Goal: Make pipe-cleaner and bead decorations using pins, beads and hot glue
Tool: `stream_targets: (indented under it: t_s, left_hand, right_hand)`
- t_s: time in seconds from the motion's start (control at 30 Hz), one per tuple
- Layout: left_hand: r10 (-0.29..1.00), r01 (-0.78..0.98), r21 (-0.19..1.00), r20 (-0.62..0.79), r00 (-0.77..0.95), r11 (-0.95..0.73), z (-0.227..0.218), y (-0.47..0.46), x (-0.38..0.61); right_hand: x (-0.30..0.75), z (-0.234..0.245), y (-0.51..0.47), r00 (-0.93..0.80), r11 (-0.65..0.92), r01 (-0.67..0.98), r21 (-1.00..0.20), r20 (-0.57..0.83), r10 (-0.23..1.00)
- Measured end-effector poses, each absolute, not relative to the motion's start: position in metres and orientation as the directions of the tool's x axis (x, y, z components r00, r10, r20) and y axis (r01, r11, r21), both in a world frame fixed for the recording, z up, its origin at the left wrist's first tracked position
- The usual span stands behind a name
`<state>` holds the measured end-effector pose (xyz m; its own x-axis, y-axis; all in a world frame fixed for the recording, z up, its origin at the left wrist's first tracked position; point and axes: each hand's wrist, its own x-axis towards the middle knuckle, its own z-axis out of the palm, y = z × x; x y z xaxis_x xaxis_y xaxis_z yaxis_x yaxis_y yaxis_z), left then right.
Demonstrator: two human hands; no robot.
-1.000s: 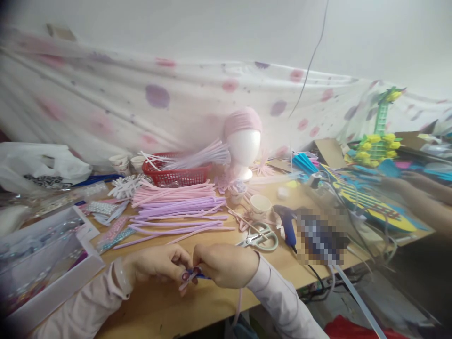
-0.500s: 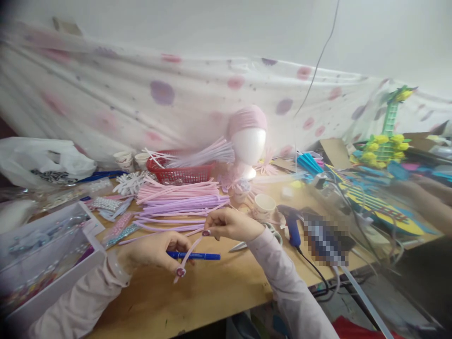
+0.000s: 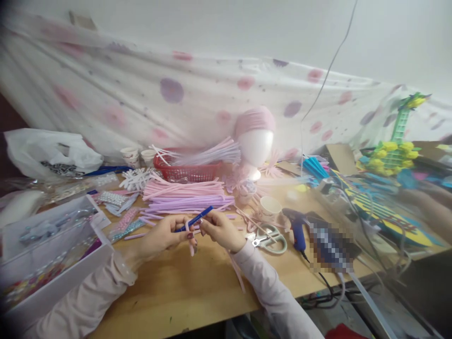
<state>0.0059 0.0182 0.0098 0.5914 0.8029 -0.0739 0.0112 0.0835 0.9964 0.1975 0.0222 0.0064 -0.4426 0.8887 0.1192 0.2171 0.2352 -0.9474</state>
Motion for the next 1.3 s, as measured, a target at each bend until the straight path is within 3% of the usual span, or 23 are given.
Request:
stream_targets:
  t_s: [0.1,0.23,0.37,0.5,0.83,0.97,1.07,1.2,1.3]
  left_hand:
    - [0.879,-0.001,0.999,-0.04,0.475,0.046,0.008,0.019,0.006]
    - [0.91,-0.02,0.996,0.087,0.405,-0.086,0.001,0.024,0.004]
    - [0.928,0.164,0.962,0.154,0.339,-0.22,-0.007,0.029,0.002]
    - [0.939,0.384,0.887,0.136,0.316,-0.257,-0.01,0.031,-0.001]
    - [0.917,0.466,0.837,0.099,0.386,-0.286,-0.014,0.027,-0.002]
    - [0.875,0.401,0.856,0.112,0.472,-0.326,-0.011,0.028,-0.003]
    - [0.876,0.337,0.902,0.084,0.476,-0.269,-0.006,0.028,-0.004]
    - [0.896,0.267,0.944,0.06,0.44,-0.195,0.005,0.024,-0.003]
    - [0.884,0.192,0.967,0.06,0.463,-0.166,0.009,0.021,-0.001]
  right_hand:
    - [0.192,0.005,0.019,-0.438,0.39,0.303,-0.87,0.236,0.867]
    - [0.189,0.008,0.01,-0.469,0.498,0.511,-0.701,0.258,0.845]
    - [0.187,0.013,0.002,-0.534,0.566,0.638,-0.523,0.229,0.814]
    - [0.184,0.018,0.0,-0.547,0.553,0.675,-0.488,0.172,0.819]
    - [0.192,0.03,0.015,-0.582,0.597,0.697,-0.398,0.173,0.795]
    - [0.196,0.034,0.022,-0.666,0.688,0.575,-0.443,0.235,0.708]
    - [0.202,0.031,0.026,-0.664,0.662,0.527,-0.533,0.228,0.712]
    - [0.208,0.027,0.03,-0.599,0.397,0.385,-0.833,0.101,0.794]
    - [0.213,0.024,0.033,-0.614,0.174,0.221,-0.96,0.002,0.789]
